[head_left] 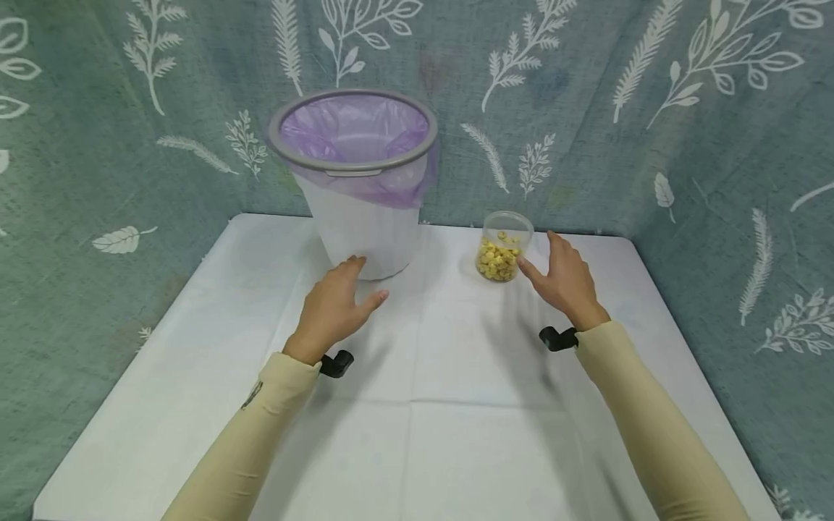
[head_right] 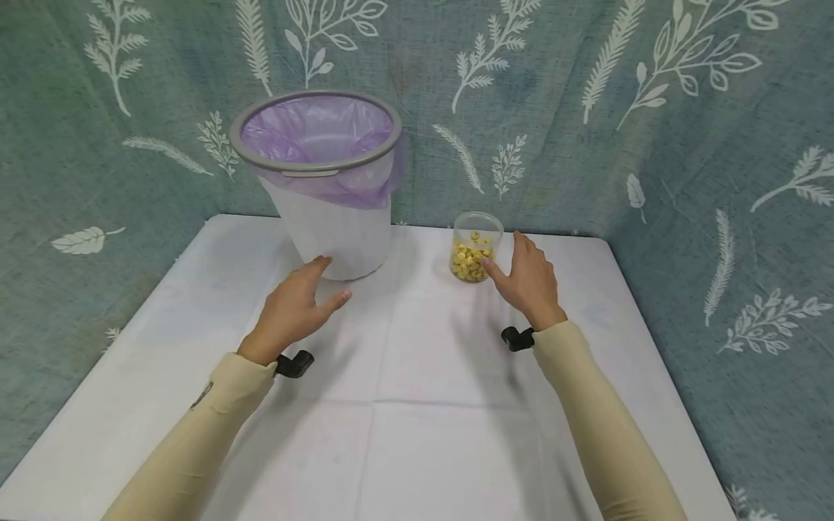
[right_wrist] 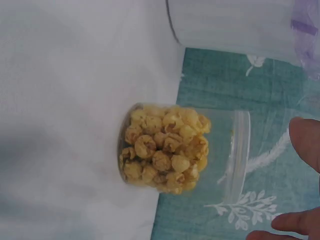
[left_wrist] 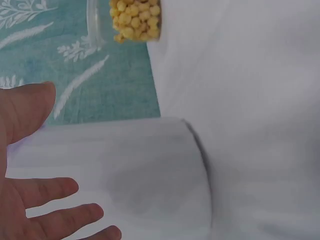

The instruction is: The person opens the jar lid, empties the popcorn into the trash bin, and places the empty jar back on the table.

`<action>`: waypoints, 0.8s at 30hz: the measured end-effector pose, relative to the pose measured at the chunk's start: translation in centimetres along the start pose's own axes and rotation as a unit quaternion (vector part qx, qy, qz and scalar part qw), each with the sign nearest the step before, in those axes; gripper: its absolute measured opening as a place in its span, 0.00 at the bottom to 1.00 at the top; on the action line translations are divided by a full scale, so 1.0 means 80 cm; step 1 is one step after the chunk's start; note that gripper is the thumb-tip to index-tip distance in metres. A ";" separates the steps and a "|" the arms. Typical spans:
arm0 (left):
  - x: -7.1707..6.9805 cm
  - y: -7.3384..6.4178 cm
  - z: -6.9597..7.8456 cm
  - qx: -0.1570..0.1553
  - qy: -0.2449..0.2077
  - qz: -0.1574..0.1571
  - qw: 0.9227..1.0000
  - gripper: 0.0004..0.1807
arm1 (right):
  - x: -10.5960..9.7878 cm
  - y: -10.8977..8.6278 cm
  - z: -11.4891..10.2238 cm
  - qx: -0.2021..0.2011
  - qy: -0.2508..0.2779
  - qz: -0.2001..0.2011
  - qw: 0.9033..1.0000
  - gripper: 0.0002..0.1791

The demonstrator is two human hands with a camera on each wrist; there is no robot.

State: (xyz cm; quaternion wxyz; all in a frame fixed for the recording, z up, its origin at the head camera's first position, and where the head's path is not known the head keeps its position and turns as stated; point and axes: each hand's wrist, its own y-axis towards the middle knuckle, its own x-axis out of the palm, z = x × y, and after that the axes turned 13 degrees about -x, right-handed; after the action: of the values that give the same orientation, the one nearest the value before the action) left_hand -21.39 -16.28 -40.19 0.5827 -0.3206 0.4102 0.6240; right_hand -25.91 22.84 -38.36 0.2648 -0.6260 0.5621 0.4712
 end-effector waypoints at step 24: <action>0.080 -0.025 0.050 -0.017 -0.108 -0.111 0.988 0.51 | 0.056 0.044 0.012 0.041 0.099 0.077 0.991 0.60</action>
State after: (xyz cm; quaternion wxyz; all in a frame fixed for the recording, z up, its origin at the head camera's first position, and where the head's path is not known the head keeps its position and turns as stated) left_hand -19.84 -9.80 -44.27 0.6838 -0.3051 0.2956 0.5933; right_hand -29.87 20.82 -42.01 0.1962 -0.6132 0.6506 0.4027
